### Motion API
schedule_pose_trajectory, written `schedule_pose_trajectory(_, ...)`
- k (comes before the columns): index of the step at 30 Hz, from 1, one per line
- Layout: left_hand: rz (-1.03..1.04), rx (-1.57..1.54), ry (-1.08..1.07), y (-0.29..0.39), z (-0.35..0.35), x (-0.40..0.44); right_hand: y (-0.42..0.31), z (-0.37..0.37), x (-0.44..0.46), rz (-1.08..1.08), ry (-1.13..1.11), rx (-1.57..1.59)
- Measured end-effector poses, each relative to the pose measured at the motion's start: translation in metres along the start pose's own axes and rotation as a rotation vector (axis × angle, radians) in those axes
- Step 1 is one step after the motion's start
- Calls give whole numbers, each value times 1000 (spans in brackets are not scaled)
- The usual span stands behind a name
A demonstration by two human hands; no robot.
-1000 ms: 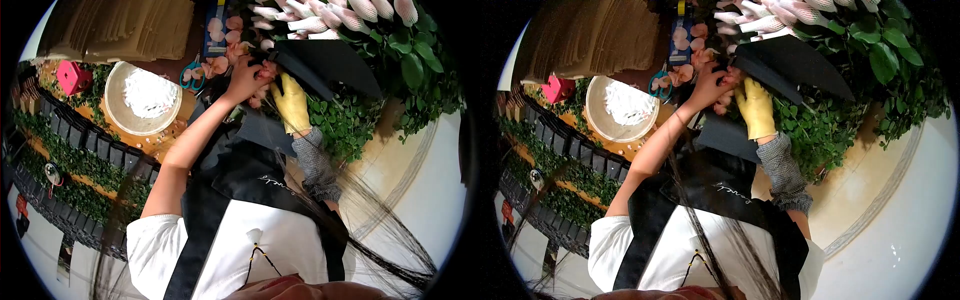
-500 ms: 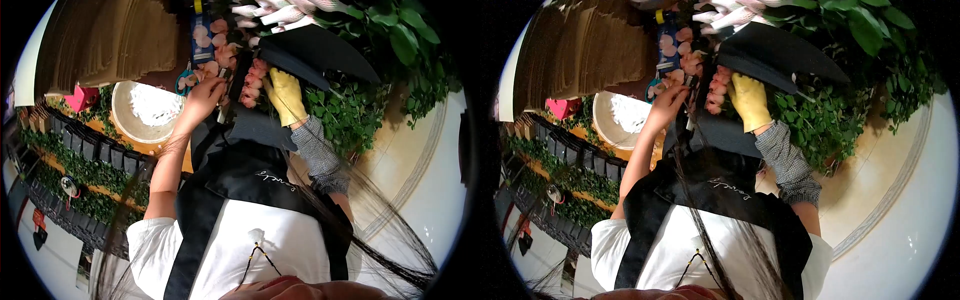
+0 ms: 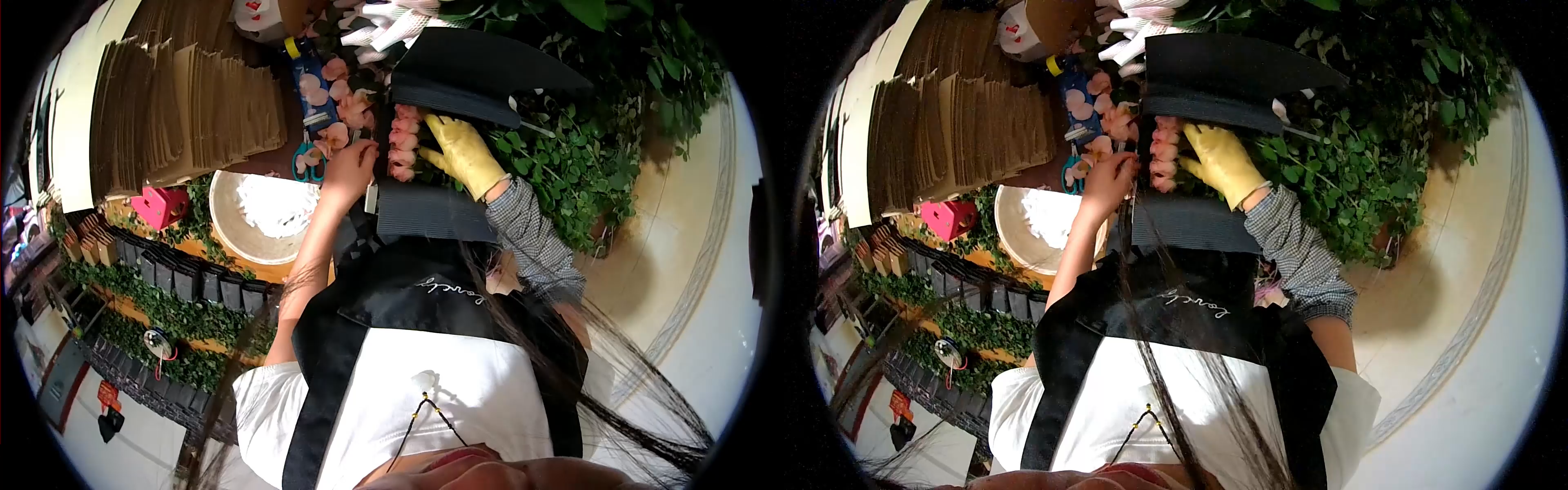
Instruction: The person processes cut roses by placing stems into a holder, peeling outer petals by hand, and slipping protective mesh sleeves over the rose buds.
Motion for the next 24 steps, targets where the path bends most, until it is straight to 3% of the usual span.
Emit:
schedule_pose_trajectory(1,-53,173,5,14,-9,-7,0,1,0,-37,-19,-56)
schedule_pose_trajectory(3,-103,123,-41,29,-15,-12,-2,4,0,-36,3,-99)
schedule_pose_trajectory(5,5,-26,-156,53,-9,-16,-4,7,3,-38,26,-145)
schedule_pose_trajectory(7,80,400,-222,90,13,-22,-5,12,7,-19,-22,-310)
schedule_pose_trajectory(8,219,603,-272,101,33,-23,-5,11,6,-30,-20,-246)
schedule_pose_trajectory(10,256,707,-91,88,78,-21,-7,3,1,-46,-1,-130)
schedule_pose_trajectory(13,205,738,208,84,107,-21,-7,5,1,-76,75,-196)
schedule_pose_trajectory(16,96,723,-63,83,111,-14,-6,7,3,-53,77,-85)
schedule_pose_trajectory(20,136,937,28,76,126,-17,-8,2,4,-114,82,-90)
schedule_pose_trajectory(24,4,890,54,86,119,-19,-13,-6,3,-150,-20,4)
Point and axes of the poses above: each hand's wrist, its own x-axis towards the middle knuckle, its own z-axis out of the palm, y = z × x, the point moved 3 cm from there along x, towards the middle knuckle, and after that the axes turned 10 degrees about -y, right-handed, at the moved point
